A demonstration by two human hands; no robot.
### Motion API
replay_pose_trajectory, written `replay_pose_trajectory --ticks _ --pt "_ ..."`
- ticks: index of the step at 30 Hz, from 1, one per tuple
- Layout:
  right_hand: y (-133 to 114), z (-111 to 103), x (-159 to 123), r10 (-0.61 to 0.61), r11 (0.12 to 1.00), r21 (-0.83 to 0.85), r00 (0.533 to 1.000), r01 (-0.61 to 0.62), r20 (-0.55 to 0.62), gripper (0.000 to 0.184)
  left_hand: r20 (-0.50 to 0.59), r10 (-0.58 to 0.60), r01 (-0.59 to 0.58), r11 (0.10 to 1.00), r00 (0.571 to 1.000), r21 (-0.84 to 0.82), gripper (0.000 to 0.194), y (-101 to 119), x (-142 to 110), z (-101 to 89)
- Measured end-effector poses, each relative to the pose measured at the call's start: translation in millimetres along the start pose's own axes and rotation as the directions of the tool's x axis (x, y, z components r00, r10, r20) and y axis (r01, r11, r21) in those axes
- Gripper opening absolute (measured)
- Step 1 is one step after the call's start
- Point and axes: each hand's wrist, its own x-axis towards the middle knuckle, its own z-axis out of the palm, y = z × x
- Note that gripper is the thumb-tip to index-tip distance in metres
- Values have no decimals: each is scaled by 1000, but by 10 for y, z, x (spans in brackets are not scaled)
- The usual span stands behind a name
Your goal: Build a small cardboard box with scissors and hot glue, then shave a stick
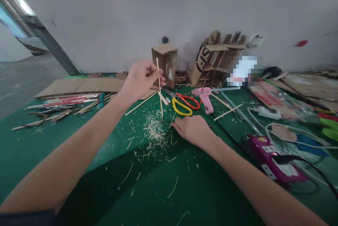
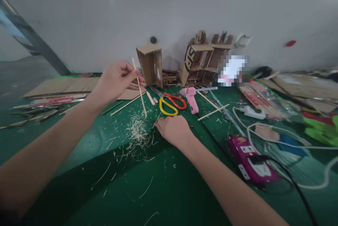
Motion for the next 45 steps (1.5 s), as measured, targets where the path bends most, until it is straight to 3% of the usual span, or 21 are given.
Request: replay_pose_trajectory --ticks 3,8,11,15,20,25,30,35,45 --pt "110 34 -11 -30 999 -16 995 29 -100 42 52 -34 36 999 998 -22 14 -81 -1 67" --pt "198 10 24 151 988 6 965 -153 -213 43 119 -15 21 999 993 -44 14 -153 -28 154" --pt "187 5 59 173 984 8 958 -176 -230 44 117 -21 25 999 993 -34 14 -164 -26 168" --pt "163 24 94 165 985 -7 965 -170 -205 46 115 -43 46 999 992 -28 14 -181 -9 165" --pt "147 72 84 65 995 -71 994 -71 -85 44 127 -19 22 1000 992 -22 15 -146 -32 178" --pt "151 98 64 36 995 -85 996 -43 -82 45 124 8 -7 1000 992 -9 14 -110 -49 180" --pt "279 45 30 16 994 113 999 -13 -33 42 98 -40 39 999 994 14 15 -144 -21 137" --pt "408 51 -12 -32 915 400 998 55 -63 34 66 -77 75 997 995 26 16 -199 1 106" --pt "381 187 4 57 856 513 971 72 -233 30 50 -88 87 996 995 9 14 -262 35 103"
